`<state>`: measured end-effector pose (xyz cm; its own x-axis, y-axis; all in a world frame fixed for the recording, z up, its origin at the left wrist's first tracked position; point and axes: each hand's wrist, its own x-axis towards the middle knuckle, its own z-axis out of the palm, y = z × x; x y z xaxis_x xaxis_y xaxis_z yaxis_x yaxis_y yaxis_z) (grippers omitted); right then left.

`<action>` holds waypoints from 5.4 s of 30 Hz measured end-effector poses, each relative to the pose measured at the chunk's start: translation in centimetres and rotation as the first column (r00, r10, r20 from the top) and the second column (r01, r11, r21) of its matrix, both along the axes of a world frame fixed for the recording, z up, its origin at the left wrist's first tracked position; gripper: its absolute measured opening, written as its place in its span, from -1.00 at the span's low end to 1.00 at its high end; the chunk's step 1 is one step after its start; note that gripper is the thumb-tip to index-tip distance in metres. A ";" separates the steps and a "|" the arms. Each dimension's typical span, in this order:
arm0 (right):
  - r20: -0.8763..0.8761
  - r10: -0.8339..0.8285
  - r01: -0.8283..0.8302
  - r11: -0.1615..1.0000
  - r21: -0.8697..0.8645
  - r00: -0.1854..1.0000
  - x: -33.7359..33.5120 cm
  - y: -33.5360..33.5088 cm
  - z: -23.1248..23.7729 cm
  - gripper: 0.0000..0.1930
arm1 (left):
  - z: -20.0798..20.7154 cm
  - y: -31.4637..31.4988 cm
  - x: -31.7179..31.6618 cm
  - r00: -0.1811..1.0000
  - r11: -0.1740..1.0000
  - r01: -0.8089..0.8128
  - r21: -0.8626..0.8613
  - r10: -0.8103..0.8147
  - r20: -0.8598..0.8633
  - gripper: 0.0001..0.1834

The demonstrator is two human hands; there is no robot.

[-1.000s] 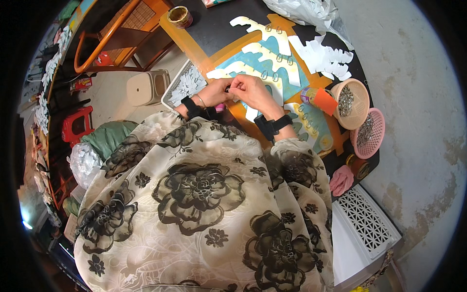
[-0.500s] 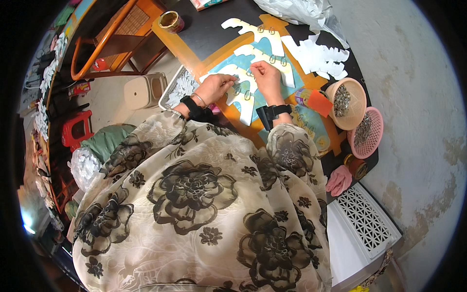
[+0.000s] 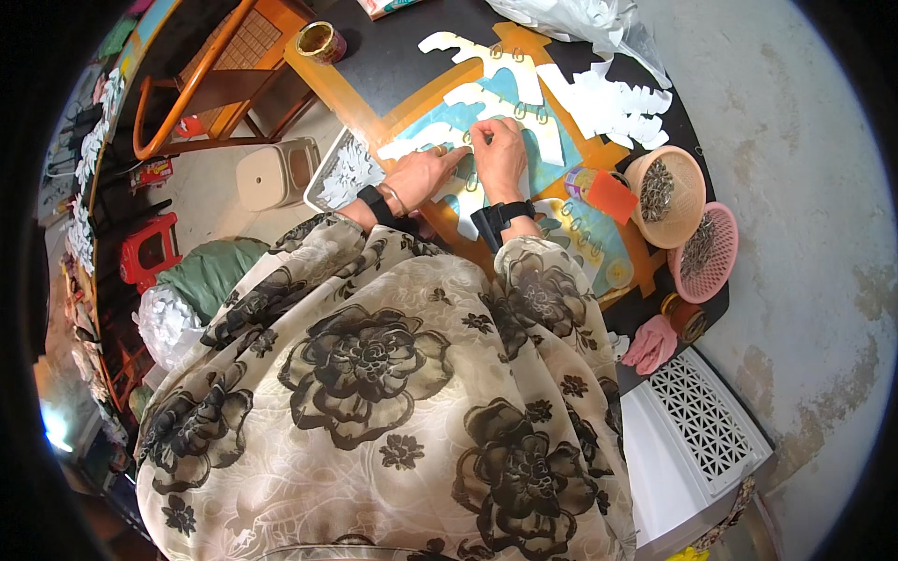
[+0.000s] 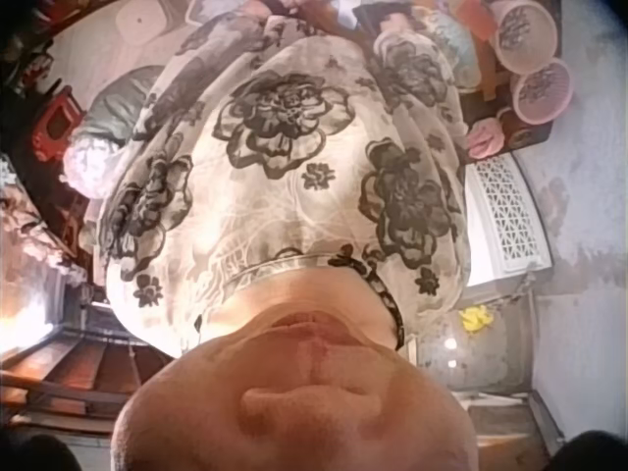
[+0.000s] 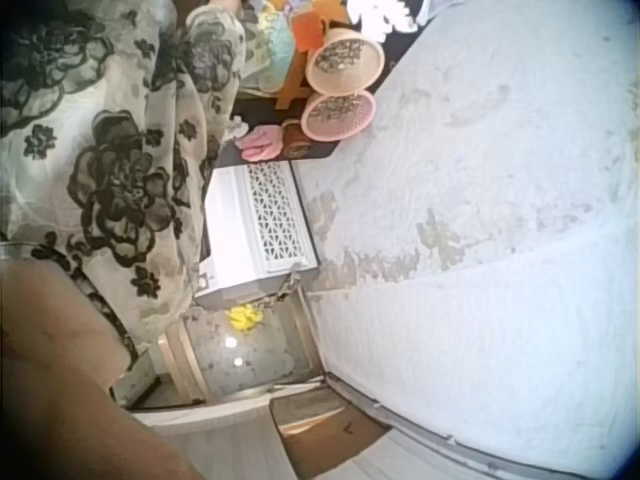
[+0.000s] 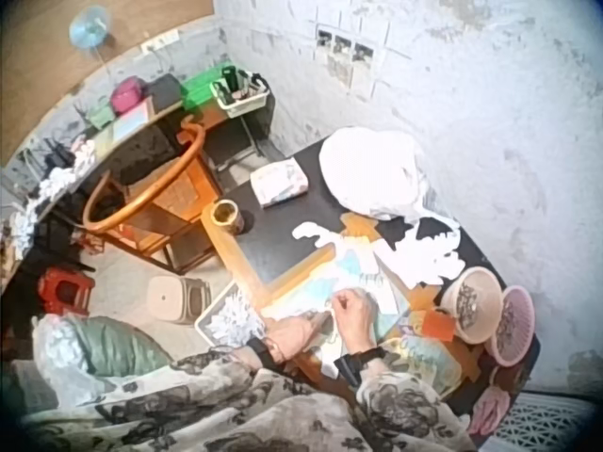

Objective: Apply glue and attach sequins or beads to fabric shoe components.

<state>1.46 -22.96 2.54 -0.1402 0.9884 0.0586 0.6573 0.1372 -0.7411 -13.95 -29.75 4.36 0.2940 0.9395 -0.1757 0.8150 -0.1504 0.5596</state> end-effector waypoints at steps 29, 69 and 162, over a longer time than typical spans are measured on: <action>0.201 0.078 -0.119 0.973 0.198 0.977 2.2 1.7 1.2 -0.87 | 0.2 1.7 0.5 0.993 0.998 0.060 0.009 -0.059 -0.105 -0.51; -0.559 -0.094 -0.221 0.855 -0.470 0.824 0.3 0.3 4.1 -0.85 | -1.2 1.9 -3.0 0.134 0.625 0.046 -0.780 0.770 0.624 -0.64; 0.356 0.224 -0.231 0.973 -0.025 0.907 0.7 -2.9 2.2 -0.75 | -2.6 -1.4 -6.5 0.855 0.850 -0.507 -0.144 0.517 0.041 -0.76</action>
<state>2.16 -25.90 4.76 -0.3756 0.9265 -0.0201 0.8255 0.3247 -0.4618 -20.41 -31.13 1.75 -0.2054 0.9325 -0.2970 0.7121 0.3506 0.6083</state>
